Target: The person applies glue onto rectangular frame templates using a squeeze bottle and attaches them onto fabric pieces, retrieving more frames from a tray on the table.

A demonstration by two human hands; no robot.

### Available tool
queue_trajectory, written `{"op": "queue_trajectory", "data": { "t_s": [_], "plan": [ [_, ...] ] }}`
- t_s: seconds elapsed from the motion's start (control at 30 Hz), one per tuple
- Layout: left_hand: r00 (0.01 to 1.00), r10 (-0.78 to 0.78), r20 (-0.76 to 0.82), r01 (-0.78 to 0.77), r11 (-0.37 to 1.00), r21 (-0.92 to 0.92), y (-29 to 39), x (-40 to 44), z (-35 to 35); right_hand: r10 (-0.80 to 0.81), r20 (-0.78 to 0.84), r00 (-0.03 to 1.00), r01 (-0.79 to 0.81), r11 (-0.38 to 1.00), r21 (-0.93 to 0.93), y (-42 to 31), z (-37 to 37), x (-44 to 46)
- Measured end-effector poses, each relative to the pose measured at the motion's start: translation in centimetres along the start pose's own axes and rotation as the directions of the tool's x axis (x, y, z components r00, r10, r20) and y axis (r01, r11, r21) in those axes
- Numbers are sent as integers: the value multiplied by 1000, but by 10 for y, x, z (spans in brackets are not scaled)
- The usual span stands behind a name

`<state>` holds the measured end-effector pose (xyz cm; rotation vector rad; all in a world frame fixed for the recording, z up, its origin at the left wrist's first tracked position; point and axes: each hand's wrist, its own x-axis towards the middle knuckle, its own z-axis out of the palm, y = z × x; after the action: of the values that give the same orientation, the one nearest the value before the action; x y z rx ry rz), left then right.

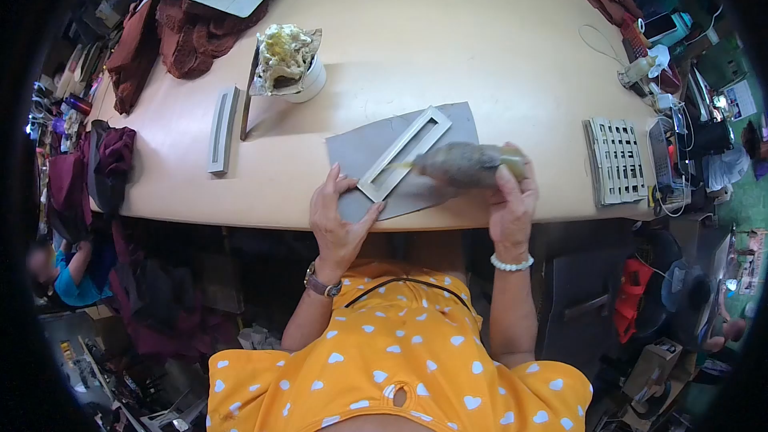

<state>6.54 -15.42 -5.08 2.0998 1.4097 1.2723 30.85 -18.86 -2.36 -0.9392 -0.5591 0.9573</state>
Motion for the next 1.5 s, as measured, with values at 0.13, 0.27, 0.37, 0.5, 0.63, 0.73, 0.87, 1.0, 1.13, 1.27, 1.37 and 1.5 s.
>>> {"op": "queue_trajectory", "data": {
  "t_s": [0.13,0.27,0.37,0.5,0.63,0.73,0.87,1.0,1.13,1.27,1.37,1.5],
  "plan": [
    [1000,16,-9,-16,1000,4,-1,0,0,-185,-42,982,181,980,-80,-8,-24,23],
    [1000,25,-16,-25,1000,12,0,1,0,-243,-56,968,233,962,-145,-9,-31,35],
    [1000,25,-15,-25,1000,14,1,1,0,-252,-58,966,238,955,-175,-9,-30,39],
    [999,30,-12,-30,999,18,1,1,0,-248,-74,966,228,952,-204,-7,-27,41],
    [1000,23,-4,-23,999,24,1,1,0,-234,-44,971,220,954,-202,-5,-29,40],
    [1000,10,6,-10,1000,25,-1,-1,1,-207,-7,978,200,950,-242,-3,-29,31],
    [1000,23,-2,-23,1000,-14,2,2,-3,-189,44,981,193,931,-311,3,-23,11],
    [999,-41,4,41,998,-42,-1,0,-2,-153,79,985,171,928,-331,8,-5,-19],
    [997,-73,16,74,996,-53,-1,1,-2,-116,104,988,142,944,-299,15,10,-43],
    [996,-90,13,91,991,-100,-1,3,-2,26,121,992,-8,989,-144,16,9,-47],
    [996,-92,8,92,991,-93,-1,4,-2,203,26,979,-204,953,224,10,0,-36],
    [994,-107,1,106,990,-93,1,4,-2,171,-188,967,-35,823,568,-6,-7,3]
  ]
}}
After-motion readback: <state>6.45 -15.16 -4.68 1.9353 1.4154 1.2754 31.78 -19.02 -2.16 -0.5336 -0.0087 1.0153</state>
